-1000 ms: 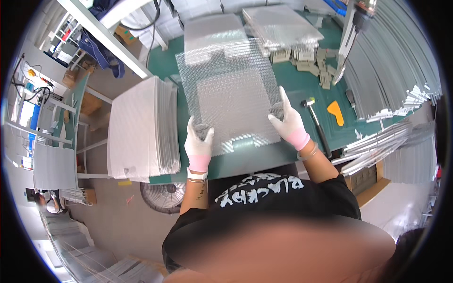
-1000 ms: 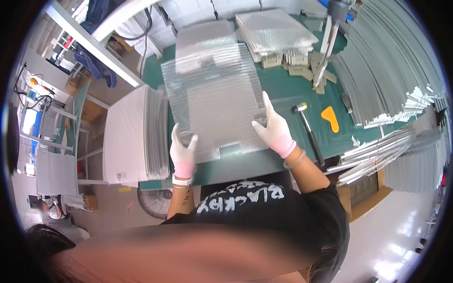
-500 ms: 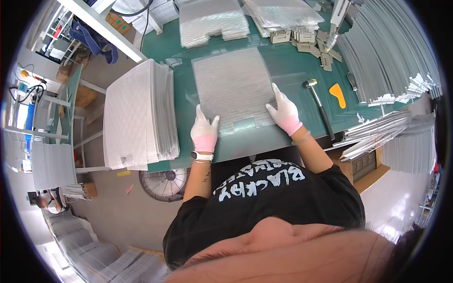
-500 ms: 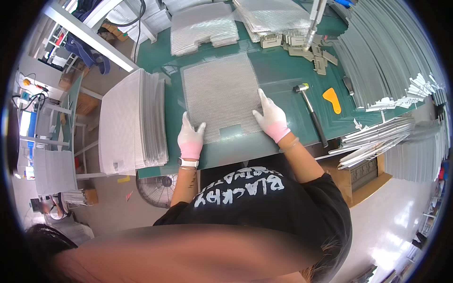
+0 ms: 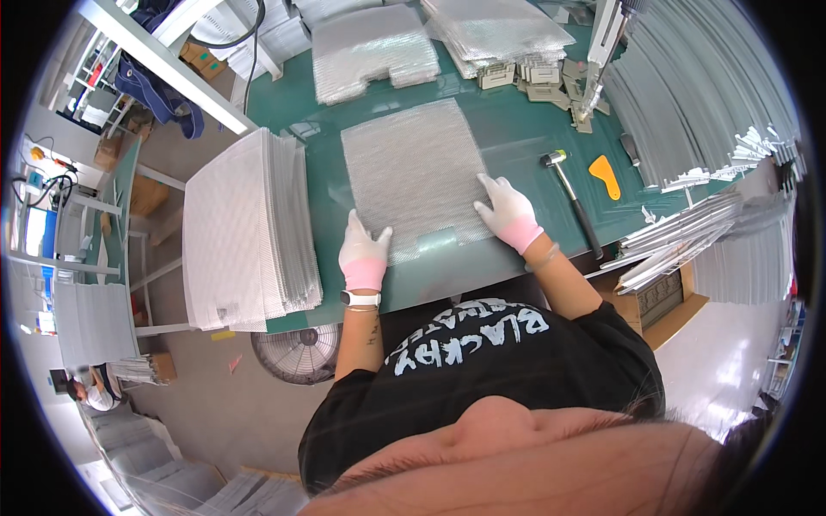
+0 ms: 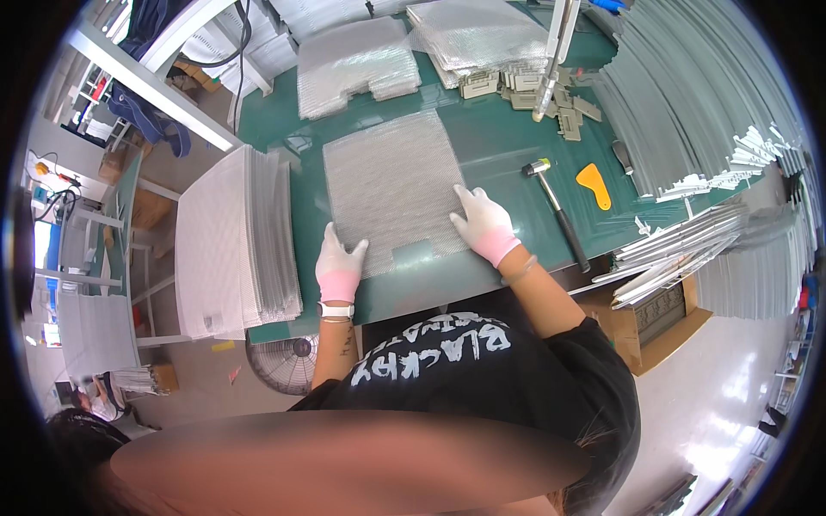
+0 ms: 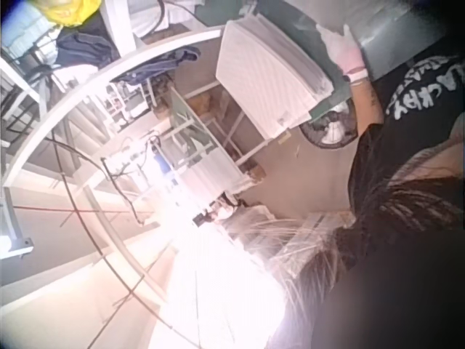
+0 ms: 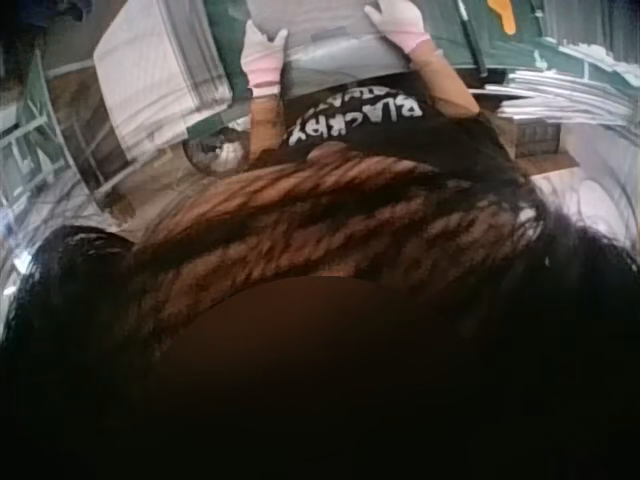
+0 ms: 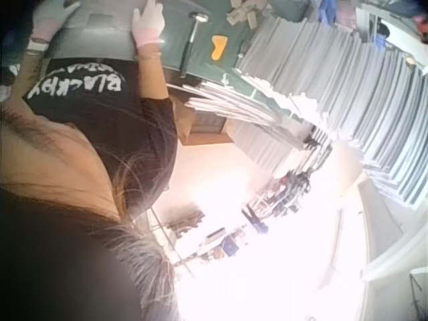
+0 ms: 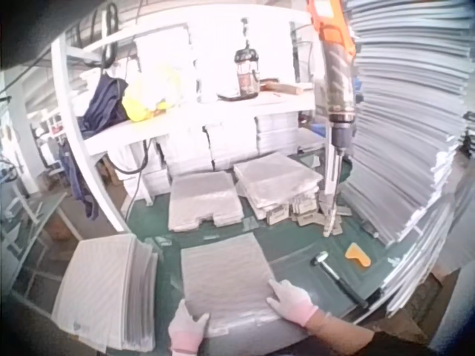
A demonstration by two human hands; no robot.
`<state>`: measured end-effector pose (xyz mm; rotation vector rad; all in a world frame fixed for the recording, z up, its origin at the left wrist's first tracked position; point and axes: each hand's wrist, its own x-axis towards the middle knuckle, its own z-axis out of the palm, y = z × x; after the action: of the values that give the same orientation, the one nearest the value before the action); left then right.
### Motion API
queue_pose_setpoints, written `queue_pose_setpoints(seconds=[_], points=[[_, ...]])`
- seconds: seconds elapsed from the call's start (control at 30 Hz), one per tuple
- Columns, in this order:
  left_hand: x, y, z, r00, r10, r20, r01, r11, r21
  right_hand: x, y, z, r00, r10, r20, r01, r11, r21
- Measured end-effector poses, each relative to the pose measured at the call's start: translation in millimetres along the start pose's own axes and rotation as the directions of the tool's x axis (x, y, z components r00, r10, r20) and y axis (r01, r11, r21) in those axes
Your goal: Assembling metal mesh filters by attaching clips and frames using an electric screwdriver and a mallet.
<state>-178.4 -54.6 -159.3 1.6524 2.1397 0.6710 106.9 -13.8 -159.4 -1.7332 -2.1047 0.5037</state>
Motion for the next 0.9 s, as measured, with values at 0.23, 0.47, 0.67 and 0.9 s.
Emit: queue_pose_setpoints(seconds=[0.23, 0.47, 0.67, 0.9], points=[[30.0, -31.5, -5.3, 0.915, 0.376, 0.144, -0.399, 0.893, 0.207, 77.9, 37.6, -66.8, 0.906, -0.249, 0.342, 0.274, 0.961, -0.027], [6.0, 15.2, -13.8, 0.934, 0.328, 0.14, -0.356, 0.882, 0.307, 241.7, 121.2, -114.4, 0.85, -0.188, -0.491, -0.274, 0.639, -0.719], [-21.7, 15.8, -19.6, 0.807, 0.515, -0.289, -0.508, 0.855, 0.102, 260.1, 121.6, -157.5, 0.735, 0.062, -0.675, -0.15, 0.986, -0.073], [-15.7, 62.5, 6.1, 0.953, 0.293, 0.076, -0.029, 0.338, -0.941, 91.5, -20.1, -107.7, 0.625, -0.552, -0.552, 0.287, 0.82, -0.494]])
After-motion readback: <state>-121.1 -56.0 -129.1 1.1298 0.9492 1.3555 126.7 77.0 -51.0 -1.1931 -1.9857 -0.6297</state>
